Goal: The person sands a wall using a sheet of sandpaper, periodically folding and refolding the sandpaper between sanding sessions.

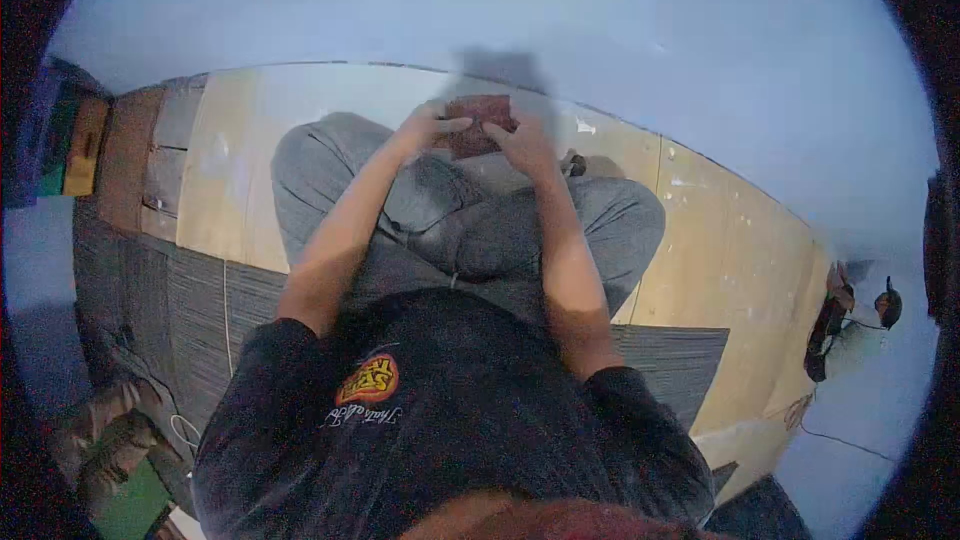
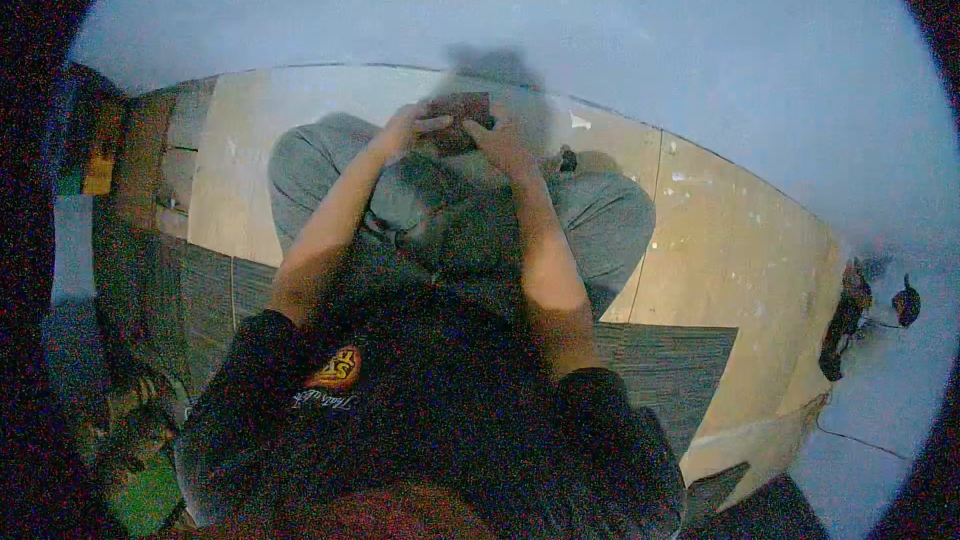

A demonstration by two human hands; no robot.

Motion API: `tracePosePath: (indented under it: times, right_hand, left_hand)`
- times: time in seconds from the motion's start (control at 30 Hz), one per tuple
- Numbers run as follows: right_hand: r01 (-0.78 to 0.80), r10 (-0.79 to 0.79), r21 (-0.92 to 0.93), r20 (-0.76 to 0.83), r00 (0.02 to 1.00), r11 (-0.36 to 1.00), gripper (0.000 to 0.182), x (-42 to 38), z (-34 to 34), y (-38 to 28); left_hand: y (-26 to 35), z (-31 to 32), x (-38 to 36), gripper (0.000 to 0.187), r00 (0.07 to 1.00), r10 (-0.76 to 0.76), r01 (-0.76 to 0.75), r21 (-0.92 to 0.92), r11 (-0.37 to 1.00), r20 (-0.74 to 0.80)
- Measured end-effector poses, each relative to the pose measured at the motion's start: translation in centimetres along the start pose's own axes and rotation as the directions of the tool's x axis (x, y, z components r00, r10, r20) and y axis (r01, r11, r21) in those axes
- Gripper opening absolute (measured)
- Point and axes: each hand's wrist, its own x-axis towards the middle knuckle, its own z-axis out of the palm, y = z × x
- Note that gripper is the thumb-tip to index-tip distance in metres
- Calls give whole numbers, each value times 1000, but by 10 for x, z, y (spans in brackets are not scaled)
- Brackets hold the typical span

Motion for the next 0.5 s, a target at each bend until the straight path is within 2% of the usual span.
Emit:
tracePosePath:
  times: [0.1,0.13,0.2,0.23,0.3,0.33,0.37,0.4,0.47,0.5]
  right_hand:
    - [86,-111,354,52,992,931,52,8,3,6]
    - [65,-91,327,63,994,943,51,7,2,4]
    - [21,-45,273,84,995,962,49,1,-17,-17]
    - [-128,56,331,221,974,935,50,0,-34,-37]
    - [-82,32,305,165,986,949,50,14,-6,5]
    - [-58,18,291,136,991,955,50,17,5,18]
    - [-110,-27,642,199,980,759,50,8,-3,4]
    - [-192,14,672,261,965,715,47,9,-5,0]
    - [-353,80,711,388,918,608,40,11,-11,2]
    - [-274,32,662,353,935,698,39,4,-26,-18]
  left_hand:
    - [-12,-7,13,36,988,156,-152,120,981,-25]
    - [-32,-16,29,39,968,247,-234,210,949,-38]
    - [-31,-19,35,42,967,251,-207,423,882,-52]
    - [-21,-15,27,42,977,210,-173,395,902,-50]
    - [7,-3,7,43,990,131,-109,338,935,-43]
    - [-1,-5,12,43,981,192,-168,334,927,-40]
    - [-16,-8,21,44,968,248,-221,332,917,-41]
    - [-28,-14,30,44,953,301,-272,329,904,-42]
    - [-42,-21,42,47,930,360,-361,346,866,71]
    - [-41,-18,42,48,951,303,-305,363,881,64]
